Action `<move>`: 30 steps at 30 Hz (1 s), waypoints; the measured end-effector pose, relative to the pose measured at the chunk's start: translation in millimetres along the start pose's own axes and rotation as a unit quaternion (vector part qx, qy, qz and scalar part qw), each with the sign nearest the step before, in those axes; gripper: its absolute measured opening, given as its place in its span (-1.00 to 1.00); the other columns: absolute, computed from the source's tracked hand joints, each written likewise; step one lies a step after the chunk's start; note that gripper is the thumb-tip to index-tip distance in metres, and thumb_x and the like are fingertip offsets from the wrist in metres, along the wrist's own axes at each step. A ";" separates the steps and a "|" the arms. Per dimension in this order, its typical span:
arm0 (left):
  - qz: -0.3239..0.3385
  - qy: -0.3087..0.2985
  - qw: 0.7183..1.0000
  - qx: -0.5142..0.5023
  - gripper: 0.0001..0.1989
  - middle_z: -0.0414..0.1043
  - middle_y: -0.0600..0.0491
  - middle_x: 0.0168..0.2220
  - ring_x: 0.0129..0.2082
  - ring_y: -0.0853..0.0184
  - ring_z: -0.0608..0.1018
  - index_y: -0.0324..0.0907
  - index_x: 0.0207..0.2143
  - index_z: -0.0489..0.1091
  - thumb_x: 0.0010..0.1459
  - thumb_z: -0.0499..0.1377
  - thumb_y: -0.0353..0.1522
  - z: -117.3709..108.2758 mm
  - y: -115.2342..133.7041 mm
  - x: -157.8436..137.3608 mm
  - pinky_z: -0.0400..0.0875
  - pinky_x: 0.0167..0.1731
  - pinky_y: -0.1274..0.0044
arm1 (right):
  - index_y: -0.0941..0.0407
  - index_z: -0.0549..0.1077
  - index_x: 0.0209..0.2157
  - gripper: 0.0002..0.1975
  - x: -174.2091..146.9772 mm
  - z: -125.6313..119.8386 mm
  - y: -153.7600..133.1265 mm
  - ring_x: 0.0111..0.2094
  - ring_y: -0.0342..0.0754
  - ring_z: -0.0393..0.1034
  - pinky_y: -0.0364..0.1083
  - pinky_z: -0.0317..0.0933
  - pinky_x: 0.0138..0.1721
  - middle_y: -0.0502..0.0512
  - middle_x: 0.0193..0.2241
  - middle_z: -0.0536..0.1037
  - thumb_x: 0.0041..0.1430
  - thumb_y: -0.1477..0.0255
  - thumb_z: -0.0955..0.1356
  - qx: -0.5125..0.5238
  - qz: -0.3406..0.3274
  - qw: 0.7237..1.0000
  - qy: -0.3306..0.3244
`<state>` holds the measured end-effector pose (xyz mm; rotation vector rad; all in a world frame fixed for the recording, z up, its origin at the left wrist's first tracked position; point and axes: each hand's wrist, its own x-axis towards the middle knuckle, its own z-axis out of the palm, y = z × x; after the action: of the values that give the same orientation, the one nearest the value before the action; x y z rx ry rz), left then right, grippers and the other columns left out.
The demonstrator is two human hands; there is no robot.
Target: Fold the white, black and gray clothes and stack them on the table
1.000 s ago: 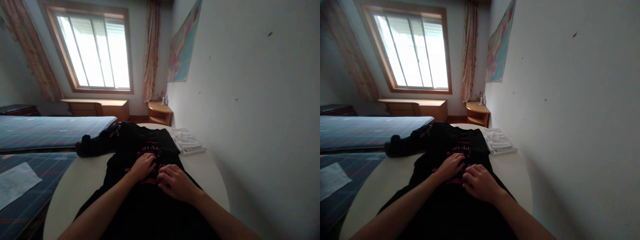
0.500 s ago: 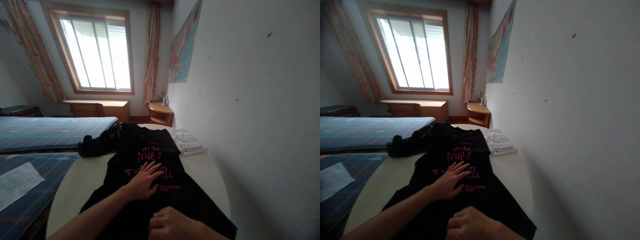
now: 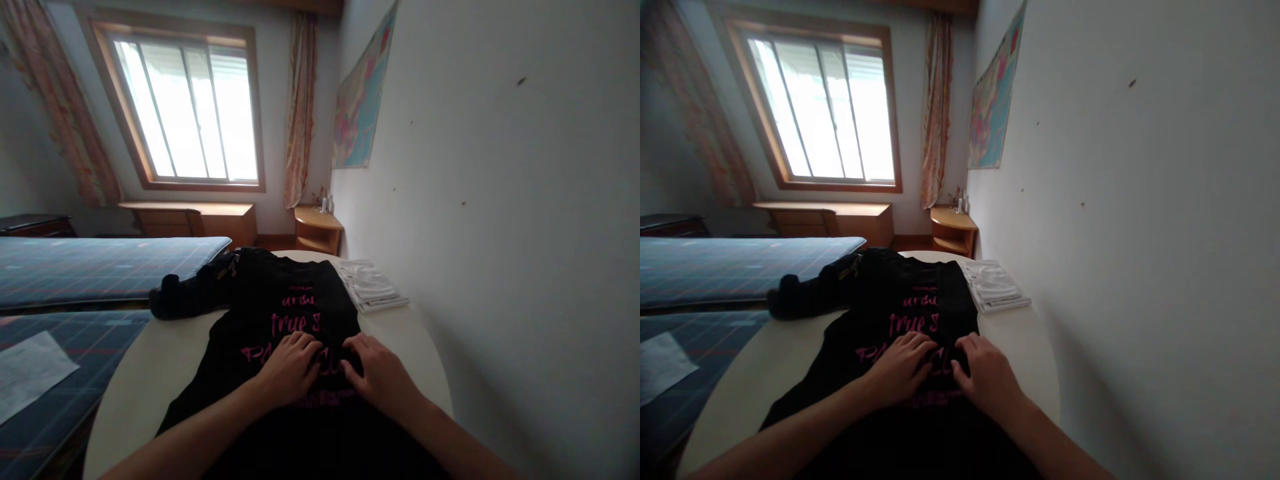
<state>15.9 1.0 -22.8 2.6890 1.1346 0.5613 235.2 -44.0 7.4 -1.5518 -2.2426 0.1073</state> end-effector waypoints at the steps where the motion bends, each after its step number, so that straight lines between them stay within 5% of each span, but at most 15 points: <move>1: -0.003 0.014 1.000 0.001 -0.64 0.40 -0.04 0.09 0.11 0.15 0.39 -0.12 0.10 0.33 0.25 0.10 -0.36 1.3 -1.7 7.5 0.28 0.14 0.27 | 0.15 0.45 -0.11 -0.76 2.3 -2.6 7.8 -0.11 0.09 0.41 0.01 0.23 -0.06 0.21 -0.16 0.52 0.21 0.36 0.33 -0.027 0.042 0.999 0.001; 6: -0.036 0.024 0.999 -0.003 -0.46 0.35 -0.14 0.15 0.13 0.09 0.40 -0.23 0.26 0.20 0.25 0.12 -0.32 15.7 -4.4 29.8 0.27 0.16 0.26 | 0.15 0.48 -0.21 -0.82 0.9 -2.5 29.1 -0.16 0.13 0.47 0.00 0.23 -0.14 0.23 -0.22 0.57 0.24 0.37 0.30 -0.085 0.132 0.984 -0.088; 10: -0.051 0.049 0.997 -0.024 -0.48 0.45 -0.07 0.04 0.06 0.13 0.43 -0.13 0.31 0.17 0.33 0.04 -0.30 26.1 -1.9 33.4 0.26 0.15 0.24 | 0.13 0.46 -0.12 -0.76 0.1 -14.4 16.1 -0.23 0.11 0.52 -0.04 0.23 -0.23 0.20 -0.27 0.61 0.30 0.35 0.24 -0.056 0.169 0.980 -0.087; 17: -0.112 0.092 0.982 -0.119 -0.58 0.49 -0.03 0.05 0.11 0.18 0.40 -0.14 0.02 0.51 0.40 -0.10 -0.25 26.4 -11.3 48.1 0.27 0.14 0.31 | 0.03 0.48 0.05 -0.65 -1.3 -38.6 -1.6 -0.05 0.01 0.45 -0.08 0.22 0.02 0.10 -0.07 0.58 0.29 0.28 0.26 0.177 0.038 0.972 -0.151; 21: -0.119 0.054 0.986 -0.101 -0.60 0.51 -0.02 0.04 0.09 0.11 0.40 -0.09 0.01 0.52 0.38 -0.06 -0.23 25.0 -14.1 55.9 0.27 0.11 0.24 | -0.02 0.34 0.23 -0.52 -9.6 -45.6 7.5 0.03 0.07 0.42 0.02 0.20 0.11 0.15 0.04 0.52 0.32 0.24 0.22 0.140 0.029 0.962 -0.234; 26: -0.120 0.067 0.985 -0.101 -0.67 0.49 -0.06 0.05 0.08 0.10 0.42 -0.16 0.00 0.52 0.30 0.08 -0.28 28.2 -14.1 63.6 0.28 0.12 0.24 | 0.11 0.10 0.35 -0.16 -22.6 -59.0 18.8 0.20 0.18 0.26 0.07 0.12 0.20 0.29 0.23 0.33 0.05 0.35 0.40 0.064 0.071 0.946 -0.309; 30: -0.116 0.119 0.975 -0.148 -0.68 0.49 -0.08 0.03 0.04 0.16 0.48 -0.20 0.00 0.49 0.26 0.11 -0.31 29.2 -19.7 75.1 0.33 0.11 0.32 | 0.27 0.31 0.20 -0.34 -23.1 -76.0 23.8 -0.02 0.23 0.44 0.10 0.28 0.00 0.39 -0.02 0.52 0.05 0.39 0.39 0.014 0.103 0.938 -0.330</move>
<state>62.9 68.3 -34.7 2.2454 1.2841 0.9451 291.3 -68.8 63.4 -1.9389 -2.5130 0.8292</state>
